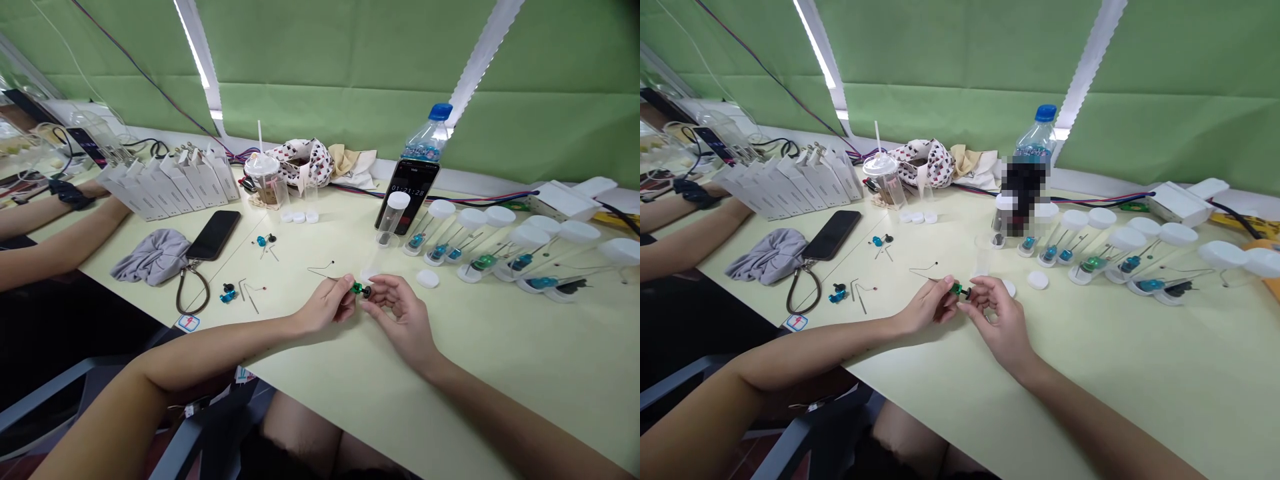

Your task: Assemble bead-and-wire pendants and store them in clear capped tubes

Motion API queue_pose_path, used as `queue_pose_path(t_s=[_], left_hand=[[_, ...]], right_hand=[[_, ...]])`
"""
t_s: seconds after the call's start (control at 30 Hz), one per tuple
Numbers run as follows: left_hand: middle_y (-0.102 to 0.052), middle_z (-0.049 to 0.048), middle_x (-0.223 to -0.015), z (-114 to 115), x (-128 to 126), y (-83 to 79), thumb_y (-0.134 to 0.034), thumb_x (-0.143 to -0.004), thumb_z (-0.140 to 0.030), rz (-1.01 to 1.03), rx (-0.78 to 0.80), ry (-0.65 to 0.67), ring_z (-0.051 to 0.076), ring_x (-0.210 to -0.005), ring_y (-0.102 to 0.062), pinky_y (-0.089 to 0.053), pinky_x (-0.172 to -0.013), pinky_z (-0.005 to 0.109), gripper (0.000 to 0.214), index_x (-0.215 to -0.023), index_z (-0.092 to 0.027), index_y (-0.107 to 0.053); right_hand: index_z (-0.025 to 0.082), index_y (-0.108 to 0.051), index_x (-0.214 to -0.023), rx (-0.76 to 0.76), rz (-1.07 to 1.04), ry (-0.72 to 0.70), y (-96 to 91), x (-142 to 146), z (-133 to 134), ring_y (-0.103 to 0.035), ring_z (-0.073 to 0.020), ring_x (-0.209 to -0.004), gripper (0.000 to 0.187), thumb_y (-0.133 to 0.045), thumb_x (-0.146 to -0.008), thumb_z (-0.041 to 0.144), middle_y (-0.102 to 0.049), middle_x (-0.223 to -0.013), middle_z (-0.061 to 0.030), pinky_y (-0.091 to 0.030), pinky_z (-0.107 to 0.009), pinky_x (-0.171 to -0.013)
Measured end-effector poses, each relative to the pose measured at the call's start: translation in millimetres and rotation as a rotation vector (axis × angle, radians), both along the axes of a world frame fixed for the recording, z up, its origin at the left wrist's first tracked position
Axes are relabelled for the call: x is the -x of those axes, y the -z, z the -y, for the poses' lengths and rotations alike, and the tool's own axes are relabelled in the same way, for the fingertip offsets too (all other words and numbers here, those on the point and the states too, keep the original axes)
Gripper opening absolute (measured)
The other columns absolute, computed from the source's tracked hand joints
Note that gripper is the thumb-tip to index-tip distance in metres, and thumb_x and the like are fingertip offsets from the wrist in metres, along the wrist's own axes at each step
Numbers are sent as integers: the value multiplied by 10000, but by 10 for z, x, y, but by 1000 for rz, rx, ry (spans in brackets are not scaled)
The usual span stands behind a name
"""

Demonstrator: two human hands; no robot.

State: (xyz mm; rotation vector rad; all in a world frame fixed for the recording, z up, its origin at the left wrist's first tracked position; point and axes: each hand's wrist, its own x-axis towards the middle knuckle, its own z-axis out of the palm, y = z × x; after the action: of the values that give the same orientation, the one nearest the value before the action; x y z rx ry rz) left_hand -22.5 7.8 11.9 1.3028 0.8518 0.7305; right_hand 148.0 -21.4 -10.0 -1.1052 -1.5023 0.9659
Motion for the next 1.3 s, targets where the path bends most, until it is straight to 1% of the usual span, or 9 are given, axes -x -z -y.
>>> queue_pose_path(t_s=[0.07,0.13,0.23,0.33,0.5,0.73,0.9,1.13,1.3], left_hand=[[-376,-38,-420,-9,0,-3,-297,-923,-592,-8,20,-5,73,-397,-305,-239,-451,253,537,-559,-198,-314],[-376,-37,-422,-7,-2,-11,-288,-930,-575,-22,27,-6,70,-396,-302,-241,-452,250,533,-554,-197,-305],[-359,-38,-425,4,-7,-16,-281,-935,-559,-35,24,-7,71,-402,-309,-246,-454,250,528,-547,-201,-291],[-351,-39,-430,9,-10,-4,-268,-941,-543,-34,16,-2,72,-407,-310,-251,-456,249,522,-547,-202,-288],[-355,-39,-433,5,-9,16,-268,-946,-532,-23,16,8,71,-411,-304,-251,-457,248,517,-550,-199,-295],[-361,-35,-436,9,-8,19,-261,-948,-531,-22,-8,4,74,-421,-321,-265,-463,248,526,-544,-197,-305],[-380,-31,-434,0,-8,21,-270,-950,-520,-29,-15,9,74,-418,-321,-273,-469,249,528,-536,-195,-316],[-397,-24,-436,-9,-2,45,-270,-947,-536,-33,-14,17,77,-418,-326,-276,-466,253,536,-538,-194,-329],[-401,-22,-442,-5,-2,40,-267,-950,-543,-23,-9,28,78,-419,-323,-274,-471,258,544,-542,-191,-341]], right_hand=[[235,-573,-1054,-54,58,32,15,7,1,-627,-182,-824,253,-668,-842,332,-647,-915,-46,-542,-337,-743],[222,-592,-1022,-71,70,38,25,12,4,-626,-164,-762,183,-629,-870,316,-643,-862,-35,-552,-319,-686],[214,-599,-1007,-47,31,17,25,19,16,-620,-135,-666,152,-615,-881,298,-630,-796,-14,-545,-275,-586],[213,-604,-991,-10,-5,3,18,22,25,-629,-129,-653,141,-621,-878,296,-640,-798,-13,-543,-262,-565],[207,-613,-976,24,-24,-7,21,13,20,-624,-125,-638,141,-624,-877,308,-645,-785,-11,-530,-261,-557],[201,-616,-980,66,-30,-47,11,6,-1,-593,-124,-614,155,-593,-900,333,-619,-709,3,-492,-260,-537],[197,-615,-983,103,-57,-57,11,7,-12,-588,-123,-609,173,-594,-899,347,-629,-729,-4,-477,-258,-527],[195,-614,-983,136,-60,-106,8,-6,-25,-571,-114,-582,201,-552,-923,377,-633,-746,-7,-457,-253,-515],[196,-605,-936,146,-47,-123,18,-12,-32,-565,-112,-566,224,-522,-937,403,-620,-728,-4,-450,-250,-514]])
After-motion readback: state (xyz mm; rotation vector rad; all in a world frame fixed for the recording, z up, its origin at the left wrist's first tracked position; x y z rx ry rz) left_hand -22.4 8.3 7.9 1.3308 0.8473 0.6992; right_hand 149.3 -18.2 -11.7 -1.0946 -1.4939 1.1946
